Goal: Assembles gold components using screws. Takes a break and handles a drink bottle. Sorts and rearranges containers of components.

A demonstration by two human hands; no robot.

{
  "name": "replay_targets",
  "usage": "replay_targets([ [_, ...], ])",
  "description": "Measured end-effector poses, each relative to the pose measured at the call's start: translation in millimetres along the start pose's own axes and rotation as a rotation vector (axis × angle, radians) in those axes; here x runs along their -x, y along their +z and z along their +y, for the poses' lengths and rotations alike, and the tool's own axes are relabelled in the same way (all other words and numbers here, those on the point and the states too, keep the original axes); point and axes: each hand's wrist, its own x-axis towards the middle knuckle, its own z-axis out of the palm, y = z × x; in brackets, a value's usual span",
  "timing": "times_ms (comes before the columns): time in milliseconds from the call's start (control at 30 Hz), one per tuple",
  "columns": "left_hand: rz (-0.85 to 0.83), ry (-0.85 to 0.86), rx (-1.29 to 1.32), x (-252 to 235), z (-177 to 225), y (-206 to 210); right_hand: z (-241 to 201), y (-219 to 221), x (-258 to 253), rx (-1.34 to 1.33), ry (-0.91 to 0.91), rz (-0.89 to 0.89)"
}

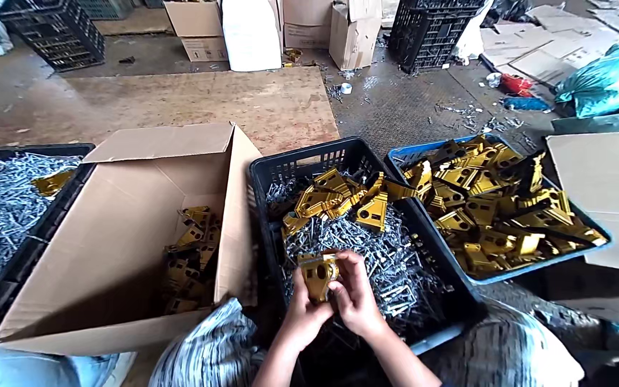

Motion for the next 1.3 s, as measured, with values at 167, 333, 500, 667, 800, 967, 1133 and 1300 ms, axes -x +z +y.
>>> replay_targets([
  [167,0.137,0.082,-0.115,0,2,-5,9,-26,-12,0.110,0.235,0.029],
  [333,0.682,0.193,0.399,-20,52,-38,30,-95,-54,1.026,0.607,0.406],
  [500,0.974,0.635,0.270,-22,81,-86,41,-126,-76,1.220,0.439,0.402],
  [667,0.381,0.699,-0.695,-12,47,-43,-11,-79,-83,0.902,-0.073,0.086],
  [800,0.178,0.591,-0.798,-21,17,-13,-17,-37,-89,0.312,0.151,-0.368],
  [967,0.438,0.398,-0.383,-34,21,-11,46,-27,-107,0.977,0.457,-0.391],
  [1133,0.468,0.310,-0.016,-31,30,-17,60,-32,-85,1.057,0.284,-0.255],
  [1300,0.382,0.168,0.272,-28,29,-8,-9,-41,-64,0.125,0.418,0.010],
])
